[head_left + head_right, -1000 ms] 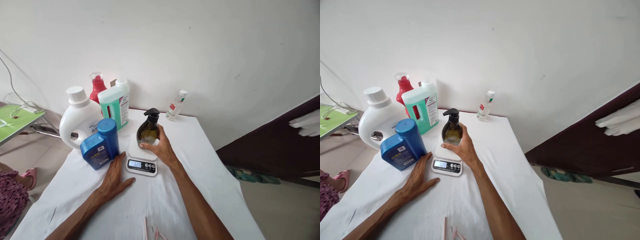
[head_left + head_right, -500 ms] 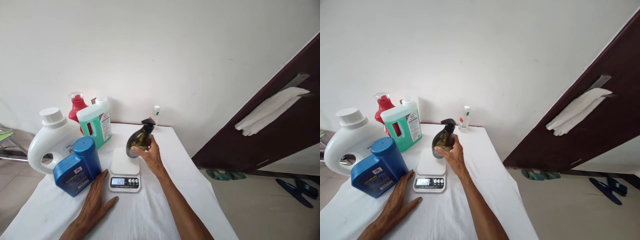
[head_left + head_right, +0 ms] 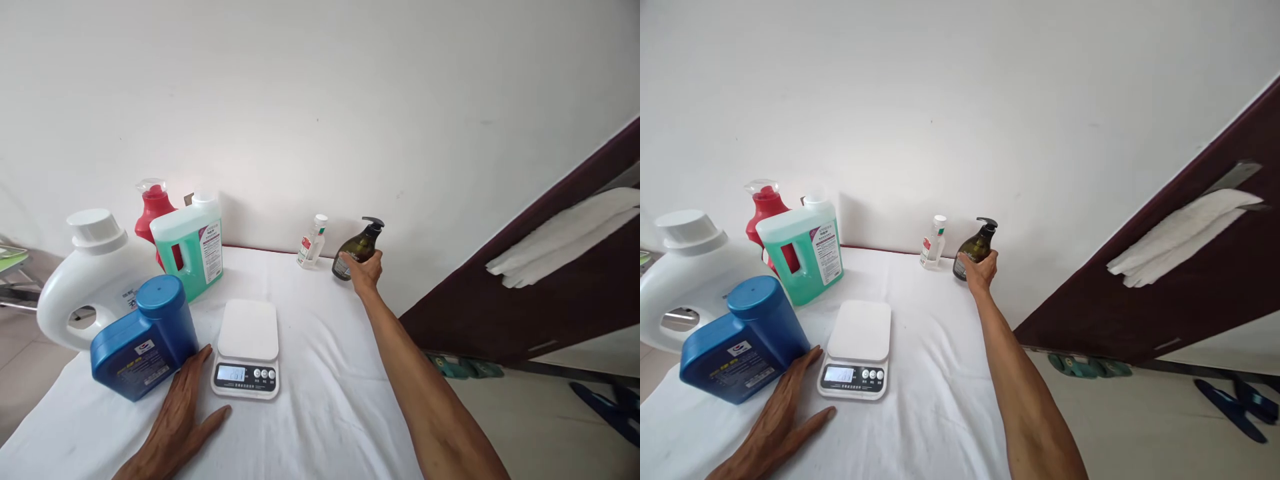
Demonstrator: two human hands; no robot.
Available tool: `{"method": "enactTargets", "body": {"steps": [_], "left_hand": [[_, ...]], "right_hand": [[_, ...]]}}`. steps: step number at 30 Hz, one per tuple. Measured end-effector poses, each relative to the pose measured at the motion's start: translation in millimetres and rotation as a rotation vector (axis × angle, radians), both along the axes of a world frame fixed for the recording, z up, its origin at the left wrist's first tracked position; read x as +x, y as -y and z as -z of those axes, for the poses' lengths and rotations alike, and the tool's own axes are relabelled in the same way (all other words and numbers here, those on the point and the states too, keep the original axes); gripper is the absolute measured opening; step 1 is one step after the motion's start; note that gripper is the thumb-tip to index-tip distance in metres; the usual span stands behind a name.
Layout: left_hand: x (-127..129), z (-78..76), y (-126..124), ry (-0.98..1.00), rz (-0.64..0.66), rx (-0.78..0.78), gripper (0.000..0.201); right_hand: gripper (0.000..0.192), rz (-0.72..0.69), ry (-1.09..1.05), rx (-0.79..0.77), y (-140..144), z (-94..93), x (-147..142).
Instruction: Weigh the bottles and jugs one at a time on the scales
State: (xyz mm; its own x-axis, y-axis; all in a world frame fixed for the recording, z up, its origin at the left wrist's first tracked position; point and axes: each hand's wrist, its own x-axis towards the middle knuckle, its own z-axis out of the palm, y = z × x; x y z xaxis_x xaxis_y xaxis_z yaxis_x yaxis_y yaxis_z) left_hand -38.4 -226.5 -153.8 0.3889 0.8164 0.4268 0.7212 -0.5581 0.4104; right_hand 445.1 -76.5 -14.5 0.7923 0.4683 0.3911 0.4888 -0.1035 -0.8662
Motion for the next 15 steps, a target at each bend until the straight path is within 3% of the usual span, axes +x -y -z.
{"method": "enactTargets", "body": {"steps": [5,9,12,15], "left_hand": [[-1.4,-14.5,1.6,-0.041,0.002,-0.009,0.095],[2.5,-27.7,5.3,-0.055,-0.005,-0.066,0.093],[5.6,-32.1,8.1,-0.027,-0.048,-0.102,0.091],[3.5,-31.3,7.2,-0.063,-0.001,-0.120,0.096]], "right_hand": [[0.062,0.067,-0.075,-0.033,-42.0,21.8,14.8],[0.065,0.034,-0.062,-0.060,-66.4,37.5,18.6],[0.071,-0.013,-0.025,-0.077,-76.4,44.2,17.6],[0.071,-0.040,-0.040,-0.108,-74.8,48.5,15.4]]}}
